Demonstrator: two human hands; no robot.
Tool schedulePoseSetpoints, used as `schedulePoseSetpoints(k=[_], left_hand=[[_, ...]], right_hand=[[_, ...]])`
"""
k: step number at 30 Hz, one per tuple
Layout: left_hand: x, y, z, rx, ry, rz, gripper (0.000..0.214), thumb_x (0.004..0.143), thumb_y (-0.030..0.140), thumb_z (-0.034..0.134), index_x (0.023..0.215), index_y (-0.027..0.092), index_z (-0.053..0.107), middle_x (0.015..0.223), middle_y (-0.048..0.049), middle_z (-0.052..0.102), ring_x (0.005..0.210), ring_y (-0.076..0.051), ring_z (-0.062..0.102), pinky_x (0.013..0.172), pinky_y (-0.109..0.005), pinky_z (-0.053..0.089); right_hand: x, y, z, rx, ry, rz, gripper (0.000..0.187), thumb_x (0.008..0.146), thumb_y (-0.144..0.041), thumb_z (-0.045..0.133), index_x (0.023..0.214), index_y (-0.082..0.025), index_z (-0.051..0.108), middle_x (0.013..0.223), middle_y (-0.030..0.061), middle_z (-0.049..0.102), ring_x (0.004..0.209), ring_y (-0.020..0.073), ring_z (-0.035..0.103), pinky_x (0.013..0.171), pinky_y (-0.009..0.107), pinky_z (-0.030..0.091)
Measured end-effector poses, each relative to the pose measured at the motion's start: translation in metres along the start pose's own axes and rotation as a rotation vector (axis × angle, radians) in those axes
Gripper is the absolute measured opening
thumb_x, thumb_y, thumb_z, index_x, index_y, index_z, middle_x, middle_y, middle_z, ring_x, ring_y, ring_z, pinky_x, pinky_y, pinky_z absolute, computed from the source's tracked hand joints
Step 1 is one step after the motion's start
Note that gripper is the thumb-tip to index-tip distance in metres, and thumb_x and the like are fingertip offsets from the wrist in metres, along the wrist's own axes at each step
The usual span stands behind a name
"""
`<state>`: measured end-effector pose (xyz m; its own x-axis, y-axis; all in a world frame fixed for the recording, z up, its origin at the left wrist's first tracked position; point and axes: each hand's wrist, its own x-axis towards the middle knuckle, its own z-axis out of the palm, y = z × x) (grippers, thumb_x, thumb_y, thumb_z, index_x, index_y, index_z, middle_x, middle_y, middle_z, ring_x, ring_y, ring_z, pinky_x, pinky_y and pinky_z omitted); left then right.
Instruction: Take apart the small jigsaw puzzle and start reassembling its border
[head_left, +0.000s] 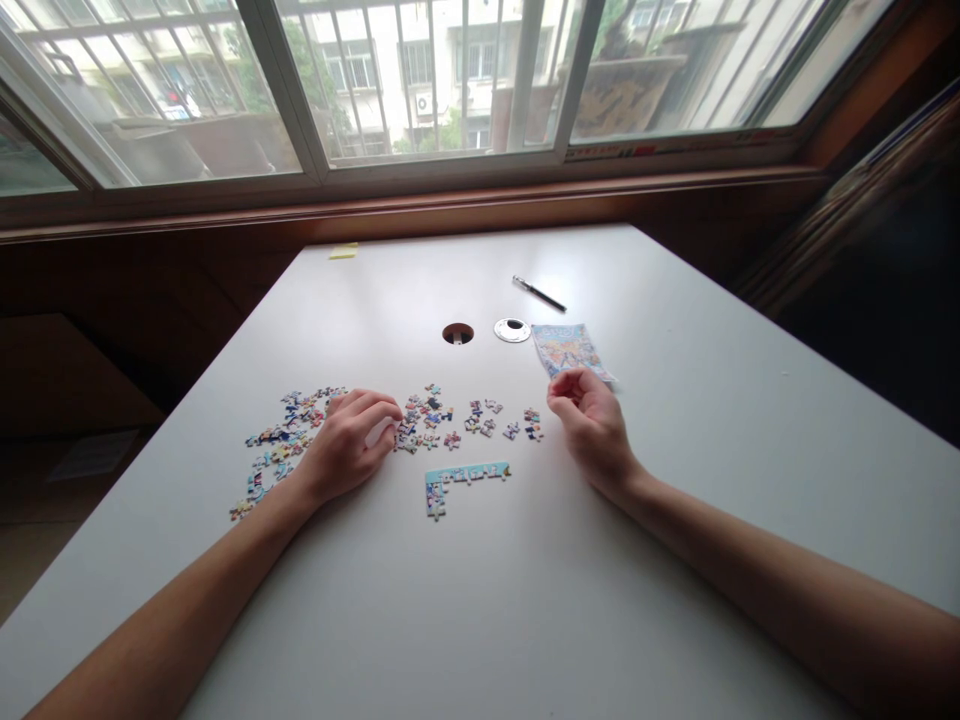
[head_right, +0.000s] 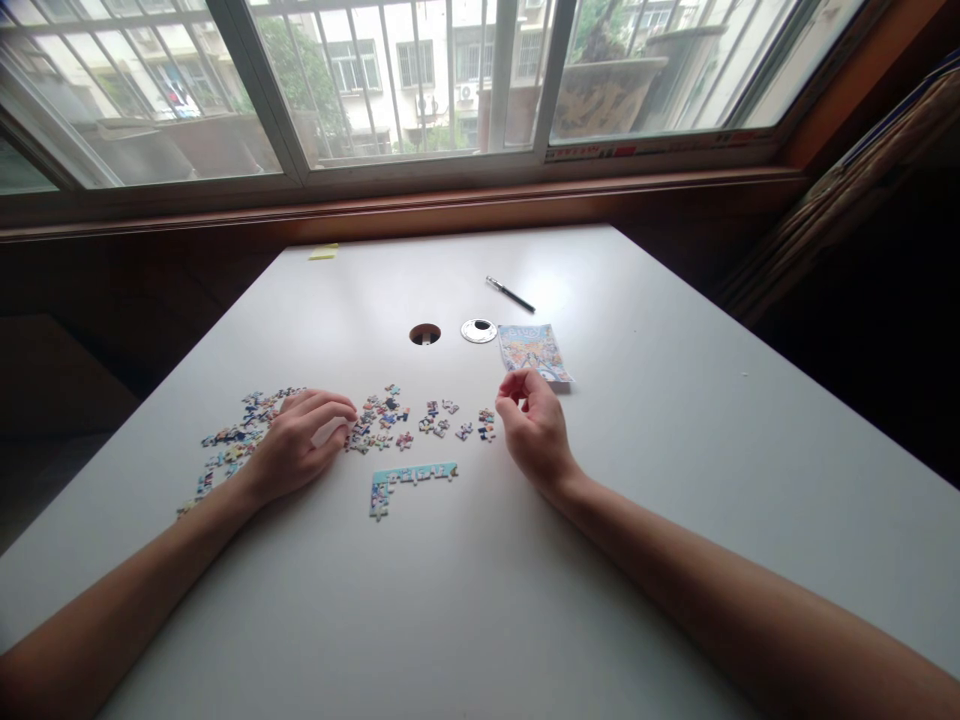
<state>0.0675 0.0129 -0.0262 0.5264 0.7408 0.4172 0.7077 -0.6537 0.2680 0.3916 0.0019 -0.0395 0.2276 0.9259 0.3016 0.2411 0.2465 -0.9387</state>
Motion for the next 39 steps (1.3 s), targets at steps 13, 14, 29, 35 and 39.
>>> schedulePoseSetpoints(k=[13, 14, 29, 35, 39], left_hand=[[0.0007, 0.0001, -0.0002, -0.008, -0.007, -0.003, 0.016, 0.092, 0.013, 0.048, 0.094, 0.022, 0.062, 0.105, -0.0044, 0.070, 0.103, -0.022, 0.060, 0.095, -0.039, 0.038], [0.0005, 0.0000, -0.0001, -0.009, -0.008, -0.005, 0.016, 0.092, 0.013, 0.048, 0.095, 0.022, 0.062, 0.105, -0.0045, 0.070, 0.103, -0.022, 0.060, 0.095, -0.039, 0.038], [0.0003, 0.0000, -0.0007, -0.009, -0.006, 0.002, 0.016, 0.091, 0.012, 0.049, 0.093, 0.022, 0.062, 0.104, -0.0031, 0.069, 0.102, -0.021, 0.061, 0.095, -0.038, 0.038], [0.0002, -0.0001, -0.0001, -0.006, -0.014, -0.006, 0.016, 0.091, 0.013, 0.049, 0.093, 0.022, 0.062, 0.105, -0.0034, 0.069, 0.102, -0.021, 0.061, 0.096, -0.039, 0.037], [-0.0005, -0.0005, 0.0001, -0.008, -0.024, -0.005, 0.016, 0.092, 0.013, 0.048, 0.094, 0.022, 0.061, 0.106, -0.0036, 0.069, 0.102, -0.021, 0.061, 0.096, -0.039, 0.037]], right_hand=[[-0.0003, -0.0001, 0.0003, -0.004, -0.007, -0.007, 0.007, 0.077, -0.019, 0.059, 0.082, -0.022, 0.054, 0.080, 0.0002, 0.056, 0.072, 0.0170, 0.050, 0.070, 0.033, 0.040], [-0.0002, -0.0002, 0.0004, -0.005, -0.005, -0.008, 0.007, 0.077, -0.019, 0.059, 0.082, -0.022, 0.054, 0.079, 0.0002, 0.056, 0.072, 0.0171, 0.050, 0.070, 0.033, 0.040], [0.0003, -0.0004, 0.0005, -0.011, 0.000, -0.005, 0.008, 0.076, -0.020, 0.059, 0.081, -0.022, 0.054, 0.079, 0.0003, 0.056, 0.072, 0.0172, 0.050, 0.070, 0.033, 0.041], [0.0002, -0.0007, 0.0005, -0.009, -0.001, -0.004, 0.007, 0.076, -0.019, 0.059, 0.081, -0.022, 0.054, 0.079, 0.0004, 0.056, 0.072, 0.0173, 0.051, 0.070, 0.033, 0.041], [0.0003, 0.0000, 0.0004, -0.004, -0.008, -0.007, 0.007, 0.077, -0.019, 0.059, 0.082, -0.022, 0.054, 0.079, 0.0002, 0.055, 0.072, 0.0170, 0.050, 0.070, 0.032, 0.040]])
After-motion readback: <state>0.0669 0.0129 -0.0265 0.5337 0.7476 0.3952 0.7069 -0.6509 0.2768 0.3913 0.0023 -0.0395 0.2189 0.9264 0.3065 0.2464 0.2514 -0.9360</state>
